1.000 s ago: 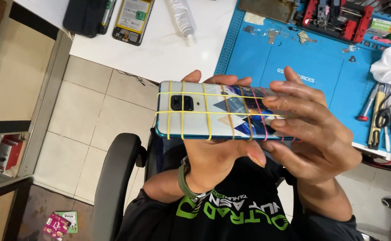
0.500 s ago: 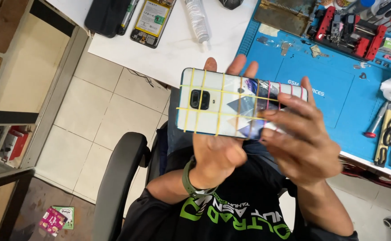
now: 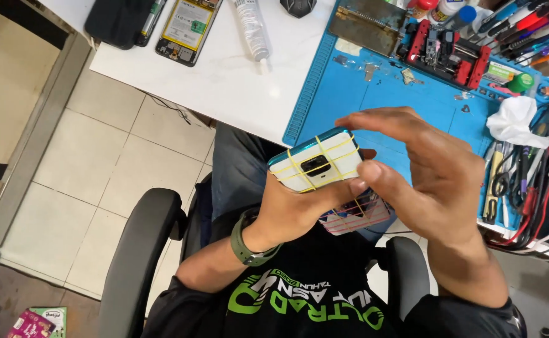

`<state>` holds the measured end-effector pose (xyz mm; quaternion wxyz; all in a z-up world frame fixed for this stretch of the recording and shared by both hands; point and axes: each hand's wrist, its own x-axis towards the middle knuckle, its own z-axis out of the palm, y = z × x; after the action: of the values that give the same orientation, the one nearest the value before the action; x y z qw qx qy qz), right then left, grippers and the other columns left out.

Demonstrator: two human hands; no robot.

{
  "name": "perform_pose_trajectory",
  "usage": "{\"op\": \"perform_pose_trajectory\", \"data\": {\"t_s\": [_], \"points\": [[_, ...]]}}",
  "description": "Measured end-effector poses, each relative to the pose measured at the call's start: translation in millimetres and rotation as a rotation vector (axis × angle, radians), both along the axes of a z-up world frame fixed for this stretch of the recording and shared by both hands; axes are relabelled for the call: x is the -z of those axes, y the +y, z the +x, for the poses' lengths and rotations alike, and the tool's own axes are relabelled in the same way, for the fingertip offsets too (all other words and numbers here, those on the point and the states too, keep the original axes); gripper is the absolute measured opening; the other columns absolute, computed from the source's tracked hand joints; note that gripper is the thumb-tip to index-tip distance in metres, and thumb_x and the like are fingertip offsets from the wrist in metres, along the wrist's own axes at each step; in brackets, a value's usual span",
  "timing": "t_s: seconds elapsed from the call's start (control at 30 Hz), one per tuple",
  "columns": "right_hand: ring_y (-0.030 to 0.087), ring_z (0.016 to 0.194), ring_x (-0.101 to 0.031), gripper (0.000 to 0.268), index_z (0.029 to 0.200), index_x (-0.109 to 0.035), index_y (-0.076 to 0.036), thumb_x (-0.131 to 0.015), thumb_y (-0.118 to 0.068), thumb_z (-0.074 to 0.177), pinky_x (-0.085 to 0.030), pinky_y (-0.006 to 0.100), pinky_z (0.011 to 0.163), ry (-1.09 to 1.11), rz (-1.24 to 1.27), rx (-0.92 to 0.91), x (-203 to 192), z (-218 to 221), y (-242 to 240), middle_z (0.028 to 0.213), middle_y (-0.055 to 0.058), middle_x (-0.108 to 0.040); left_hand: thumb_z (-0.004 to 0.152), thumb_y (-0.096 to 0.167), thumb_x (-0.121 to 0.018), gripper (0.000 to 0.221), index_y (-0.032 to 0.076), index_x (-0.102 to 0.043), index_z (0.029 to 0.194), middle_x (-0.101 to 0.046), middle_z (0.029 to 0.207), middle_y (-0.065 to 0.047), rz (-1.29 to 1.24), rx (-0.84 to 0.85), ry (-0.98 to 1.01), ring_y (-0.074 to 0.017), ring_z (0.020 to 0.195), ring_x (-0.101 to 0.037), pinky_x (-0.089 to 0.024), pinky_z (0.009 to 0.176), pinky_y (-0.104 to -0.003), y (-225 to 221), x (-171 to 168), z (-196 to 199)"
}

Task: The person is adjusting and applying rubber bands to mobile phones to secure the screens during the repair process.

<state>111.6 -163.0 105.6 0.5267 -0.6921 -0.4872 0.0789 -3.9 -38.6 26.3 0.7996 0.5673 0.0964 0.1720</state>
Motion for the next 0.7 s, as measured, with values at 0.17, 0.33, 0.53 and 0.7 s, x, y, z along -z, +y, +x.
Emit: {"op": "perform_pose_trajectory", "data": {"t_s": [0.17,0.33,0.53,0.7], "points": [[0.038,0.11,-0.076,0.022,0.118,-0.07,0.015,-0.067,-0.003,0.106,-0.064,0.042,0.096,0.132,-0.03,-0.052,12.8,5.9,10.2,0.114,0.028,-0.077,0.089,0.019,-0.089,0.022,0.012,-0.073,0.103,-0.076,0.093,0.004,-0.082,0.05,0.178,-0.0043,0.085,-0.066,-0.062,0.074,-0.028,-2.0,4.9,0.4],[0.033,0.124,-0.076,0.051,0.144,-0.059,0.008,-0.067,-0.023,0.104,-0.066,0.038,0.103,0.353,-0.05,-0.032,47.1,6.6,-9.3,0.137,0.027,-0.073,0.09,0.014,-0.088,0.037,0.004,-0.075,0.124,-0.079,0.115,-0.008,-0.146,0.02,0.086,-0.0139,0.104,-0.074,-0.066,0.087,-0.033,10.3,8.4,-2.7],[0.03,0.12,-0.077,0.07,0.151,-0.054,0.008,-0.077,-0.028,0.095,-0.07,0.043,0.102,0.68,-0.091,-0.164,125.9,-25.6,-43.0,0.14,0.023,-0.072,0.093,0.007,-0.083,0.045,-0.003,-0.067,0.134,-0.083,0.115,-0.021,-0.276,-0.068,-0.033,-0.0324,0.108,-0.084,-0.072,0.095,-0.042,35.1,-4.9,-22.3],[0.02,0.101,-0.079,0.042,0.141,-0.065,0.006,-0.074,-0.009,0.104,-0.069,0.033,0.087,0.641,0.04,-0.113,139.9,-56.0,-41.3,0.122,0.017,-0.081,0.091,0.045,-0.079,0.085,0.01,-0.041,0.158,-0.071,0.13,-0.014,0.0,-0.2,0.064,-0.0251,0.117,-0.073,-0.065,0.097,-0.038,41.4,12.6,-27.7]]}}
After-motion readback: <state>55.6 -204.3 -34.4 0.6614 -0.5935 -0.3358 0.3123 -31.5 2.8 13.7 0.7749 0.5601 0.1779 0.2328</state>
